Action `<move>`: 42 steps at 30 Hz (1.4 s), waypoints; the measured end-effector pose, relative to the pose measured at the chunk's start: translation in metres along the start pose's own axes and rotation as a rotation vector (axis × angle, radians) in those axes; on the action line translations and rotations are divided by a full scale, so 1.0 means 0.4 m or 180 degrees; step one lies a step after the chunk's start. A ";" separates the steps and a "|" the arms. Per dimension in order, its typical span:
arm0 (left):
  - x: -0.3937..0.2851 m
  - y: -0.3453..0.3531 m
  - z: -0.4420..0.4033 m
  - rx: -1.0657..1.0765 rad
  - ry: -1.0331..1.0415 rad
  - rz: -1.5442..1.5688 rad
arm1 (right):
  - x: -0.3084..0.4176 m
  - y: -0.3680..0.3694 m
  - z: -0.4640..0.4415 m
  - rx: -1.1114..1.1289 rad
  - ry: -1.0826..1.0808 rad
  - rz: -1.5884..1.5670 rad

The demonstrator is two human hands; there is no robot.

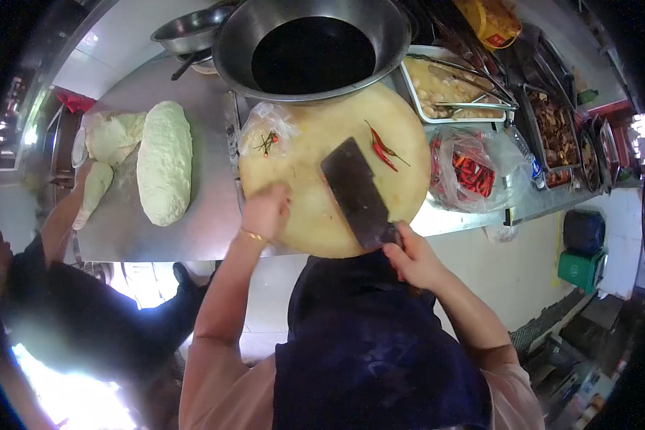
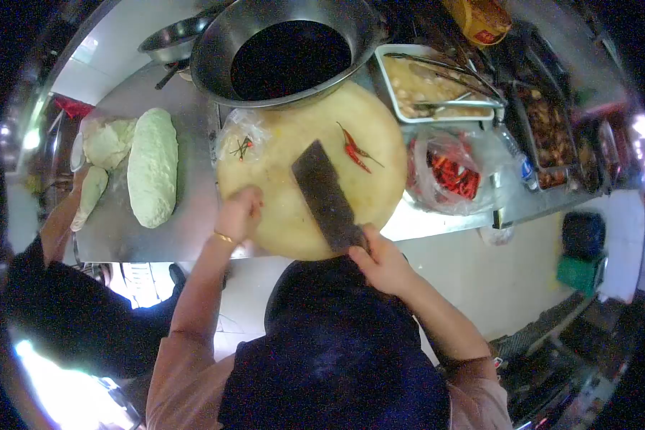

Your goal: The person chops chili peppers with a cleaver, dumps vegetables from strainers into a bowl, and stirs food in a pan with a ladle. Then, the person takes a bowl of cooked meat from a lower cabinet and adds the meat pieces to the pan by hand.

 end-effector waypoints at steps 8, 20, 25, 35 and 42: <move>-0.009 -0.042 -0.268 -0.1501 0.0572 -0.0220 | -0.095 -0.055 0.186 -0.0674 -0.0045 -0.0127; -0.261 0.221 -0.386 0.0257 0.1847 -0.0694 | -0.158 -0.045 0.287 -0.1001 0.0026 0.0453; -0.249 0.148 -0.389 0.0274 0.1459 -0.0400 | -0.123 -0.043 0.250 -0.0660 -0.0406 0.0693; -0.116 -0.017 0.035 -0.1138 -0.0243 0.0419 | -0.034 -0.007 0.036 0.0027 -0.0555 0.0286; -0.163 0.061 0.145 -0.0979 -0.0012 -0.0181 | 0.015 -0.014 0.076 -0.0111 -0.0641 0.1390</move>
Point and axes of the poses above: each hand's wrist, its own z-axis away from the middle knuckle, its own y-axis out of the palm, x = y × z, the point moved 1 cm from there along -z, towards the middle knuckle, and after that the axes turned 4 degrees about -x, right-handed, at the moved point
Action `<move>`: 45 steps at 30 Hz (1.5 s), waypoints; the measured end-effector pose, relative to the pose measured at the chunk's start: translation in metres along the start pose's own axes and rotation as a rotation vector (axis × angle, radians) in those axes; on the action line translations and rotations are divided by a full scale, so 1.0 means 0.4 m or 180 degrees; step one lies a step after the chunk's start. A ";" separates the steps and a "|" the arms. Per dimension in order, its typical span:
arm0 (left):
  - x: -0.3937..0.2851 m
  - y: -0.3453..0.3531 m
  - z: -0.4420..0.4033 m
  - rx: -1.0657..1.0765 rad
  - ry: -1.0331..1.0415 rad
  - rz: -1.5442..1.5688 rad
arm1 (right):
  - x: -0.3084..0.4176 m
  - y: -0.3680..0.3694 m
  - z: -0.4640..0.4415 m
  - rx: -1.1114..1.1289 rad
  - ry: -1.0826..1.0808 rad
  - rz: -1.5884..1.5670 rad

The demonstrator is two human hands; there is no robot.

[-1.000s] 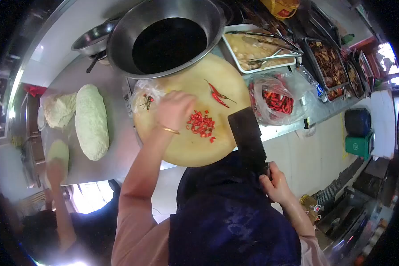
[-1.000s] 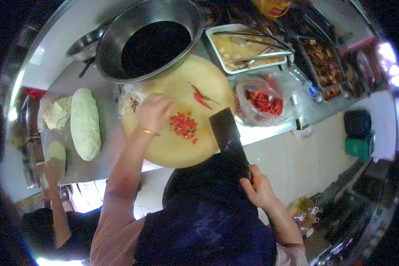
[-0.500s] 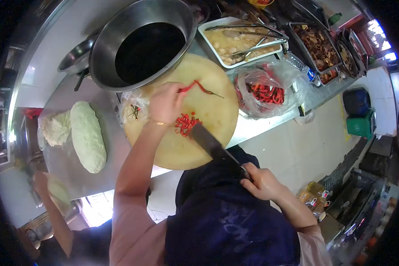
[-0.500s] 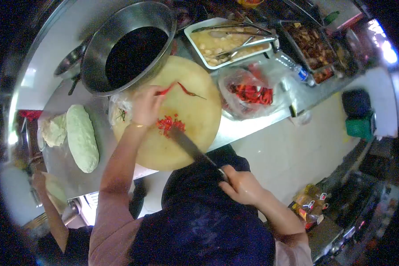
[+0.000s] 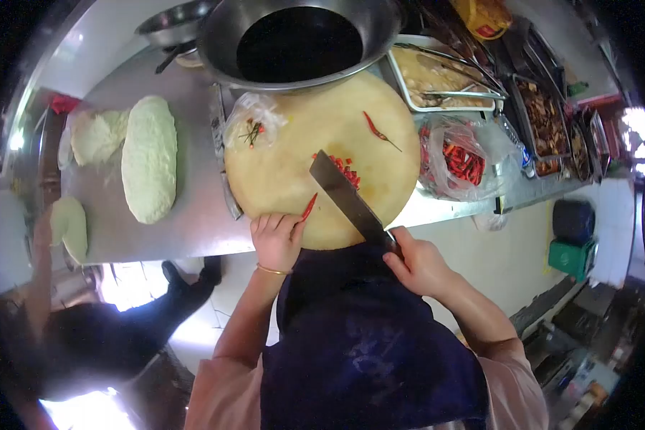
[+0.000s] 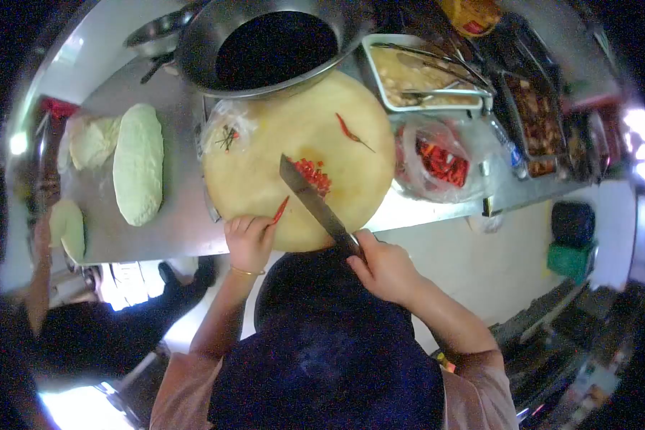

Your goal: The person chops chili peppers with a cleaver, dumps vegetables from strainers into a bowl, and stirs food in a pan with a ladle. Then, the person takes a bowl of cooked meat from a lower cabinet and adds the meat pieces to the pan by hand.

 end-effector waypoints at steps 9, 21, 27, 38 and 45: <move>0.002 -0.002 0.001 -0.0155 -0.0044 0.0086 | 0.047 0.027 -0.035 0.0021 -0.0374 0.0921; 0.004 0.005 0.004 -0.0135 -0.0025 0.0113 | 0.086 0.020 -0.030 0.0121 -0.0439 0.0960; 0.003 0.003 0.005 -0.0091 -0.0034 0.0147 | 0.076 0.057 -0.057 0.0156 -0.0438 0.1120; 0.008 -0.005 0.015 -0.0077 0.0118 0.0126 | 0.085 0.077 -0.081 0.0150 -0.0474 0.1120; 0.009 -0.011 0.017 0.0108 0.0136 -0.0176 | 0.119 0.027 -0.002 0.0259 -0.0536 0.1126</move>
Point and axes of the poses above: each hand's wrist, its own z-axis away from the middle knuckle, its own y-axis out of the palm, x = y × z, the point moved 1 cm from there along -z, towards the middle knuckle, and after that the axes turned 4 degrees about -x, right-handed, at the moved point
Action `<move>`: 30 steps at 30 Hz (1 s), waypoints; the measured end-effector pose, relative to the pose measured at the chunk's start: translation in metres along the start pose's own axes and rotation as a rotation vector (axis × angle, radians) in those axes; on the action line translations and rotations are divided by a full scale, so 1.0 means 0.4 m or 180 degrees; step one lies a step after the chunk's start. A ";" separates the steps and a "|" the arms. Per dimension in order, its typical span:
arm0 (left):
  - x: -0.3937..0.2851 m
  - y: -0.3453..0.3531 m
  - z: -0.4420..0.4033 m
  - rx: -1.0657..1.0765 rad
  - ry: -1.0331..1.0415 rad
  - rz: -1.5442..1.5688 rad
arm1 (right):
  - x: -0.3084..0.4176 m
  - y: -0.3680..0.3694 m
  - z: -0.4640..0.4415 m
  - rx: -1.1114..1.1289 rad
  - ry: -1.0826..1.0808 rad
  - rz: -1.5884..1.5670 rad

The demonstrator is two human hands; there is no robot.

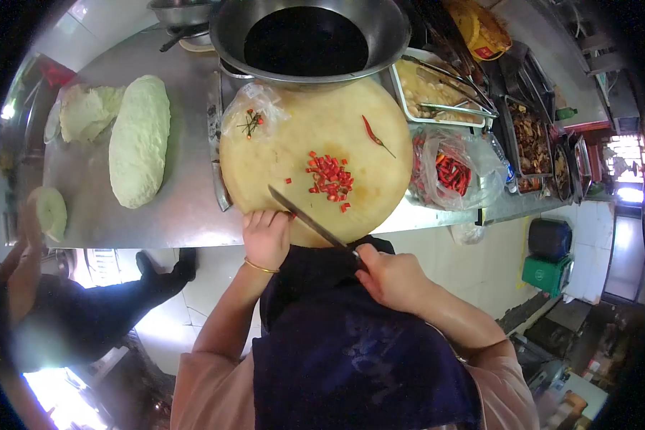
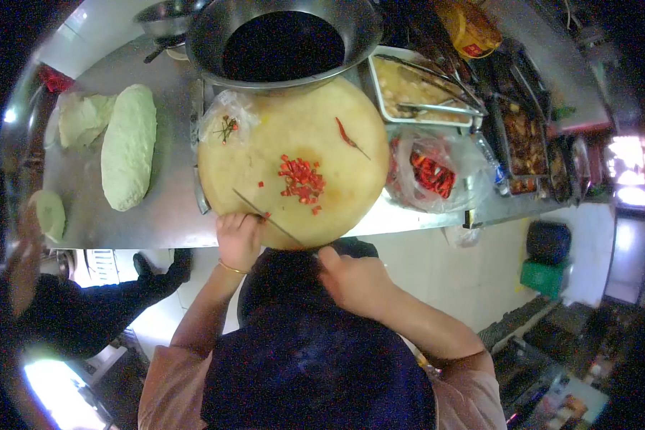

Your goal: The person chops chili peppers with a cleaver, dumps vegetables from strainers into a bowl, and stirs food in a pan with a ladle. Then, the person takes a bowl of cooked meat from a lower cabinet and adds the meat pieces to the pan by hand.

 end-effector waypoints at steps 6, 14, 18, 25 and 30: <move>0.027 -0.001 -0.016 -0.0227 0.0047 0.0079 | -0.012 0.064 -0.048 -0.0188 -0.0034 0.0085; 0.046 0.003 -0.024 0.0106 -0.0134 0.0130 | -0.006 0.032 -0.047 0.0033 0.0073 0.0033; 0.045 0.002 -0.025 0.0194 -0.0070 0.0070 | -0.012 0.066 -0.108 -0.0231 -0.0098 -0.0160; 0.024 0.000 -0.031 0.0176 0.0061 -0.0293 | -0.010 0.021 -0.008 -0.0139 -0.0043 -0.0236; 0.026 0.000 -0.036 0.0181 0.0082 -0.0303 | -0.008 0.041 -0.026 0.0041 0.0052 -0.0277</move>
Point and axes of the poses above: each hand's wrist, its own z-axis away from the middle knuckle, its own y-axis out of the palm, x = y × z, the point moved 1 cm from there along -z, towards the middle knuckle, and after that the axes turned 4 degrees about -x, right-handed, at the moved point
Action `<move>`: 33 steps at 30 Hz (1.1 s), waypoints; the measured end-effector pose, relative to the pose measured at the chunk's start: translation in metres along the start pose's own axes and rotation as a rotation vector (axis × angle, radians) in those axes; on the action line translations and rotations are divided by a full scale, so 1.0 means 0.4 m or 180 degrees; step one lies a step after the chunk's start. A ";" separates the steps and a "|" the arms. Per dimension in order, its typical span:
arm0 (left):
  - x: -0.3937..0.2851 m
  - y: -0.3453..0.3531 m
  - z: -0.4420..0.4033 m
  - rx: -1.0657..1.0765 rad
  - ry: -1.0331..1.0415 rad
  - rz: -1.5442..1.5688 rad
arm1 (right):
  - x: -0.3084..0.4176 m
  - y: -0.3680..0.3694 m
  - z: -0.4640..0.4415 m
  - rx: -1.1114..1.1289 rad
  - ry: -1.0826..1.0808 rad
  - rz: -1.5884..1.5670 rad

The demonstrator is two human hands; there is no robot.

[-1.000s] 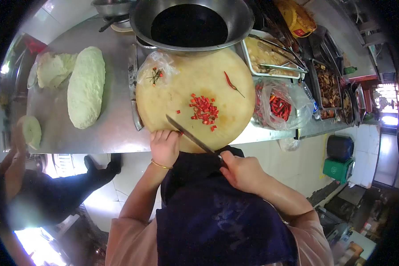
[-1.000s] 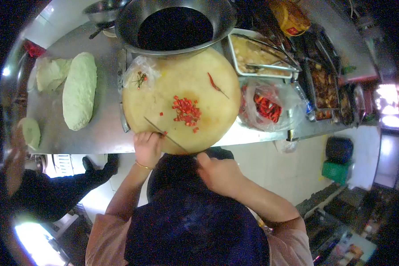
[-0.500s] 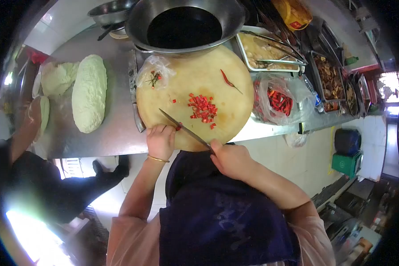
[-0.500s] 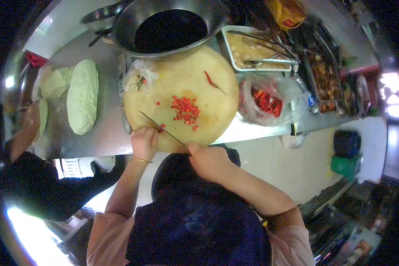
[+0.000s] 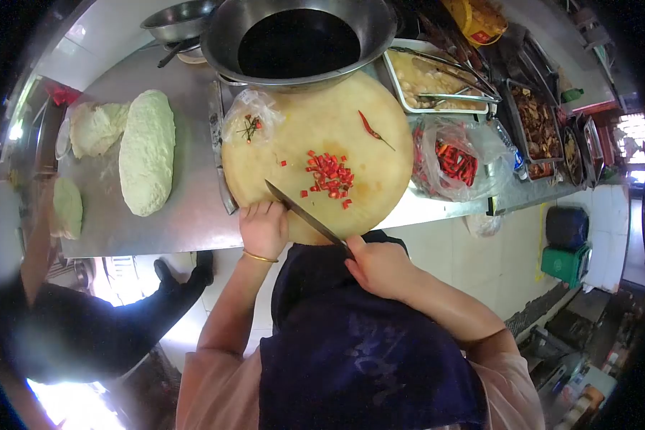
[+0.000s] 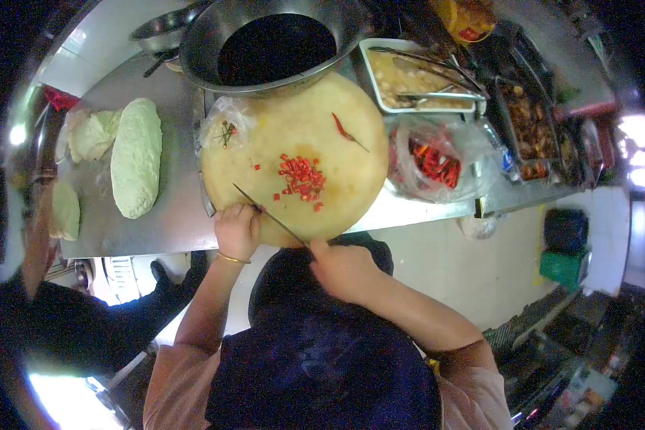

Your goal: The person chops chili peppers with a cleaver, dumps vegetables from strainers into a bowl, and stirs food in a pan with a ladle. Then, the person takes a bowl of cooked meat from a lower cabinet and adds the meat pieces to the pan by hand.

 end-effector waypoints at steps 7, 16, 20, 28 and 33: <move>0.068 0.014 -0.042 -0.0035 -0.0472 0.0686 | -0.092 0.045 -0.087 -0.0484 0.0005 -0.1075; 0.165 0.037 -0.346 -0.0870 -0.0003 0.0533 | -0.157 -0.032 0.140 -0.0606 0.0514 -0.1041; -0.029 0.071 -0.402 -0.0058 0.0701 0.1190 | -0.177 -0.008 0.227 -0.0575 0.0481 -0.0676; -0.224 0.261 -0.523 0.2119 0.1645 0.0167 | -0.153 0.010 0.231 -0.0286 0.0148 -0.0300; -0.190 0.219 -0.549 0.1672 0.1023 0.0717 | -0.145 -0.003 0.207 -0.0293 0.0040 -0.0556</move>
Point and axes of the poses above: each hand's wrist, its own z-axis away from the middle knuckle, its own y-axis out of the palm, x = y × z, the point moved 1 cm from there along -z, towards the middle knuckle, and after that the axes turned 4 degrees about -x, right-handed, at the moved point
